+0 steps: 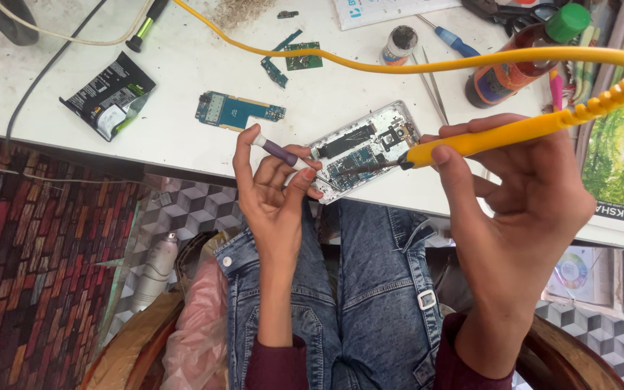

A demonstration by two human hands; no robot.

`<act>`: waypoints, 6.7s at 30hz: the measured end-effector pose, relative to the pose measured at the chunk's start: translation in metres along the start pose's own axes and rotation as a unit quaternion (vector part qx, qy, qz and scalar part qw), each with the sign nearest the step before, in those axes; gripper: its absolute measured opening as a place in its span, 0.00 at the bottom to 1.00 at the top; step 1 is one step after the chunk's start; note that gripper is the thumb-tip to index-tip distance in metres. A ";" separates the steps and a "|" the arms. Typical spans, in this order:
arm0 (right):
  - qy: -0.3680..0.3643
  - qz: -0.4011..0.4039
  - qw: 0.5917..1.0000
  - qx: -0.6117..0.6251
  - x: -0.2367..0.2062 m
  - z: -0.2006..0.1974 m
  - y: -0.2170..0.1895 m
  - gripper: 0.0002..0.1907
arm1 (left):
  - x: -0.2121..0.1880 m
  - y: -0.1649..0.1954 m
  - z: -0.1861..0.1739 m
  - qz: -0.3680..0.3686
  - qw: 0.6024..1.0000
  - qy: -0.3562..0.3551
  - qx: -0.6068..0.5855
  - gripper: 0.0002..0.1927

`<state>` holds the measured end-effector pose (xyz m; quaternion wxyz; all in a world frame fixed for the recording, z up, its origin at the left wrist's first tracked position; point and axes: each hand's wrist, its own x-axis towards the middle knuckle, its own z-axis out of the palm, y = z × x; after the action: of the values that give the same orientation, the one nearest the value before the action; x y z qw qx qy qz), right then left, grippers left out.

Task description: The person uses a soldering iron and a desoldering pump to remove solder from a circuit board. They repeatedly apply heat to specific points and use the pump to extract molten solder, working on a disassembled electronic device on a cluttered workbench.

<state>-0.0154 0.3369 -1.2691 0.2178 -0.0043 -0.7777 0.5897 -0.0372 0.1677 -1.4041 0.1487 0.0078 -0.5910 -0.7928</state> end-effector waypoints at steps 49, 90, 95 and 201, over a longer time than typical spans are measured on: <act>-0.034 -0.011 0.999 0.008 -0.001 -0.004 0.004 0.16 | -0.003 -0.001 0.001 -0.008 1.000 0.007 0.010 0.40; -0.037 -0.007 0.999 0.027 -0.004 -0.006 0.004 0.16 | -0.005 -0.003 -0.001 -0.005 1.000 0.003 -0.009 0.41; -0.038 -0.013 0.999 0.025 -0.004 -0.006 0.006 0.16 | -0.006 -0.005 0.000 0.002 1.000 0.001 -0.010 0.41; -0.043 0.000 0.998 0.050 -0.007 -0.020 0.025 0.17 | -0.010 -0.016 0.003 -0.009 1.000 0.004 0.011 0.42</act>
<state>-0.0085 0.3612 -1.2905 0.1839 0.0317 -0.7558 0.6276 -0.0322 0.1765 -1.4199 0.1434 0.0183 -0.5991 -0.7875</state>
